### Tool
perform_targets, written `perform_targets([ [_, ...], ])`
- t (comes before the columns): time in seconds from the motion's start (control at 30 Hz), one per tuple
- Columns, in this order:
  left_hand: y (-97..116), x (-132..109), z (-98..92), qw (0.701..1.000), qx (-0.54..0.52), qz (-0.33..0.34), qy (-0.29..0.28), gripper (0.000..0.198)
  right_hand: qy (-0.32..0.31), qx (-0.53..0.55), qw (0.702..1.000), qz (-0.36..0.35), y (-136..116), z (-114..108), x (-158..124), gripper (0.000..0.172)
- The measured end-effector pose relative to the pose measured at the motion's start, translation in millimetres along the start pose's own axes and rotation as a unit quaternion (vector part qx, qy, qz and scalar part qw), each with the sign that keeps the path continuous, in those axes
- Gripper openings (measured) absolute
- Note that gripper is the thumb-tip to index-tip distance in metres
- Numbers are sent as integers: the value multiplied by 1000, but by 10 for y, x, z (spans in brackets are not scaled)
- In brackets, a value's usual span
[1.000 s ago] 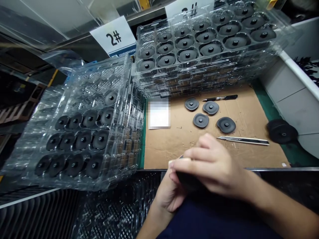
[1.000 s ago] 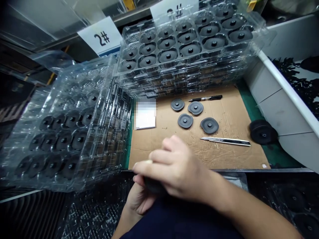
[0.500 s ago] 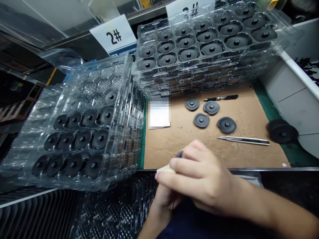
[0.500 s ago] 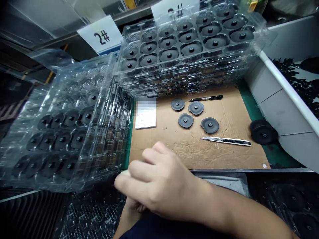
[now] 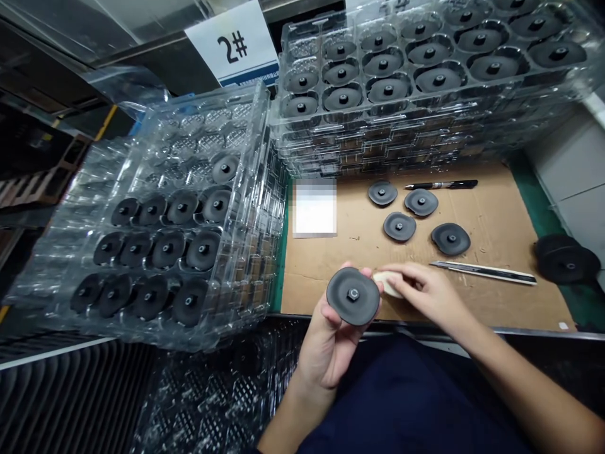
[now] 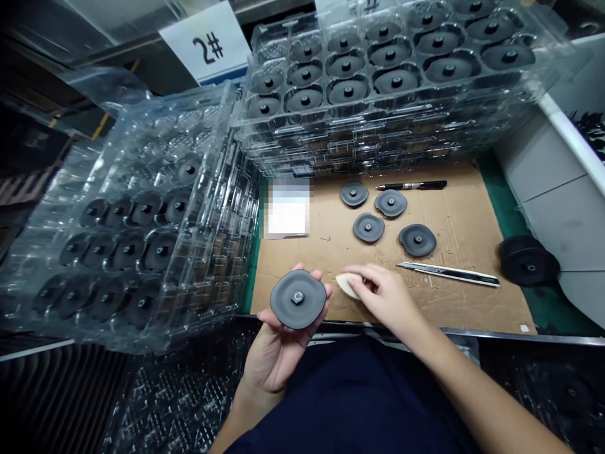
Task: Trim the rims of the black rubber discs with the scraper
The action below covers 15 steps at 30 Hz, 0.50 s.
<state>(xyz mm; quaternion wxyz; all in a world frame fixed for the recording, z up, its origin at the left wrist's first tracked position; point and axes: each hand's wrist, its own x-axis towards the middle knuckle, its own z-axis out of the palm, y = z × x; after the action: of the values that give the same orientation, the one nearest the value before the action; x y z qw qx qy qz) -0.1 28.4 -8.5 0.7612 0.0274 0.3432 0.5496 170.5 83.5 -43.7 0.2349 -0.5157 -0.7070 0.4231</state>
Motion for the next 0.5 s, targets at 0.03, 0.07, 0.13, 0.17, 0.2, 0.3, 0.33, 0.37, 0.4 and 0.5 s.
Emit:
perform_targets([
  [0.03, -11, 10, 12, 1000, 12, 8, 6, 63, 22, 6, 1000, -11, -158, -44, 19, 23],
  [0.07, -19, 18, 26, 999, 27, 15, 12, 64, 52, 14, 998, -38, -329, -87, 36, 23],
  [0.13, -17, 26, 47, 998, 52, 23, 27, 61, 86, 34, 986, -138, -647, -144, 42, 27],
  [0.17, -6, 26, 52, 997, 61, 26, 33, 58, 79, 42, 980, -180, -768, -157, 32, 29],
  [0.2, 9, 24, 53, 997, 68, 29, 37, 55, 51, 49, 976, -208, -854, -163, 18, 29],
  [0.3, 47, 15, 50, 994, 79, 64, 45, 53, -72, 58, 975, -203, -943, -173, 13, 27],
  [0.33, 49, 12, 56, 993, 81, 76, 46, 55, -96, 57, 974, -198, -943, -173, 32, 26],
  [0.37, 44, 9, 68, 992, 82, 82, 47, 56, -91, 55, 974, -201, -940, -168, 57, 26],
  [0.4, 36, 8, 83, 992, 84, 78, 46, 57, -63, 52, 973, -215, -937, -158, 80, 25],
  [0.5, 18, 11, 116, 995, 83, 50, 30, 59, 15, 53, 962, -269, -909, -138, 74, 28],
])
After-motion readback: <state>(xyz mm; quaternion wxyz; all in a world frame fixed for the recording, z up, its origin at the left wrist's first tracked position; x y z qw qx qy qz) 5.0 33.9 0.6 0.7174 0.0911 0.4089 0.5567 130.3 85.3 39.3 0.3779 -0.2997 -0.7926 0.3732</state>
